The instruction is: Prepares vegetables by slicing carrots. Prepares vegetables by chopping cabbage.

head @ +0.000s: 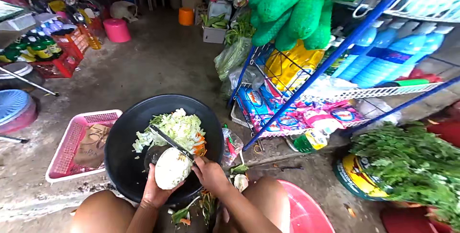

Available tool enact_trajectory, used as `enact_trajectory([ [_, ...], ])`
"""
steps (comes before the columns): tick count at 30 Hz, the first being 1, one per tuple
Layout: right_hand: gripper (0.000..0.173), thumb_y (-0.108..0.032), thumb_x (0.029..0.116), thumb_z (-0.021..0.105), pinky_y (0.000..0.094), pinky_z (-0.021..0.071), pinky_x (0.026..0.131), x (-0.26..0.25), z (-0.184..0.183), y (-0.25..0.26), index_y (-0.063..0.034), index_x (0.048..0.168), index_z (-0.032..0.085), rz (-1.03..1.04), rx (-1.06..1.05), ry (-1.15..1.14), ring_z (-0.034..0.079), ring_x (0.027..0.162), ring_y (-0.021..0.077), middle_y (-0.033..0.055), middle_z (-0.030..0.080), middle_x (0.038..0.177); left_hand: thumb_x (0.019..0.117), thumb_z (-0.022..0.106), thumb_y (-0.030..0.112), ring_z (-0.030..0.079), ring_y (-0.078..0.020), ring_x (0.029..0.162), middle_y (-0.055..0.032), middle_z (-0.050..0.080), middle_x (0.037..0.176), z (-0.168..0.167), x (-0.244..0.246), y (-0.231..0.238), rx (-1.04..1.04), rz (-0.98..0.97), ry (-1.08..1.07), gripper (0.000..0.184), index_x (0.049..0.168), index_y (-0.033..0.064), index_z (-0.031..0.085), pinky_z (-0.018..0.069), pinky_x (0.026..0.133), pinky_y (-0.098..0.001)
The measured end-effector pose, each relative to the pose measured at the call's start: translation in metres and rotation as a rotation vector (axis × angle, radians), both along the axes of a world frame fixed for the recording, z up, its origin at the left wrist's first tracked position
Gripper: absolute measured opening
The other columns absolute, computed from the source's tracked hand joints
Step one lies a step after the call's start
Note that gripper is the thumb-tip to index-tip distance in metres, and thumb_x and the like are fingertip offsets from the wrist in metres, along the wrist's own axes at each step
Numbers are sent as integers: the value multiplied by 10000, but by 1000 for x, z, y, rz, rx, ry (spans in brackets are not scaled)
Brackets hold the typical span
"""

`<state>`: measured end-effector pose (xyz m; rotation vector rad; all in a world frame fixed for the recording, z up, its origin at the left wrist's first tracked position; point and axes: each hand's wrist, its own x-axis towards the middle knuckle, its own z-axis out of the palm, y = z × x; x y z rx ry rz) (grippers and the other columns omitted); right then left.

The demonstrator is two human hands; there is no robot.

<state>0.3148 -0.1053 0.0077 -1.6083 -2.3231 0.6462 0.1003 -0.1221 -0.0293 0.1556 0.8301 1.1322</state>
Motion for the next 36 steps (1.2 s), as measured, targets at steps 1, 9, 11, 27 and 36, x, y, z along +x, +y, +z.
enact_trajectory([
  [1, 447, -300, 1076, 521, 528, 601, 888, 5, -1, -6, -141, 1492, 551, 5, 93, 33, 732, 1037, 357, 185, 706, 1230, 923, 110, 854, 631, -439, 1219, -228, 620, 1377, 0, 1, -2, 34, -30, -29, 965, 1505, 163, 449, 559, 926, -649],
  [9, 473, -295, 1001, 643, 497, 614, 631, 48, 16, -76, -351, 1468, 593, -115, 328, 123, 714, 775, 310, 176, 693, 1035, 945, 327, 788, 687, -362, 1132, -184, 702, 1231, -7, 28, -22, 207, -56, -124, 813, 1370, 139, 572, 582, 897, -607],
  [11, 434, -391, 1003, 644, 494, 613, 603, 54, 13, -108, -362, 1435, 624, -161, 327, 118, 714, 751, 301, 163, 700, 1007, 988, 224, 750, 695, -361, 1098, -178, 705, 1211, -5, 34, -23, 170, -10, -79, 787, 1362, 149, 567, 592, 855, -597],
  [27, 406, -467, 1049, 509, 497, 607, 632, 90, -10, -185, -385, 1427, 631, -341, 245, 71, 729, 822, 315, 153, 717, 1018, 995, 352, 689, 736, -275, 1026, -119, 743, 1125, 0, 76, -31, 207, -60, -115, 641, 1266, 171, 614, 627, 820, -519],
  [36, 396, -489, 1052, 508, 472, 609, 639, 84, -10, -177, -429, 1430, 609, -373, 260, 47, 724, 831, 288, 128, 712, 1065, 978, 259, 758, 718, -285, 1075, -93, 733, 1183, -1, 63, -22, 235, -73, 27, 718, 1319, 225, 600, 608, 838, -569],
])
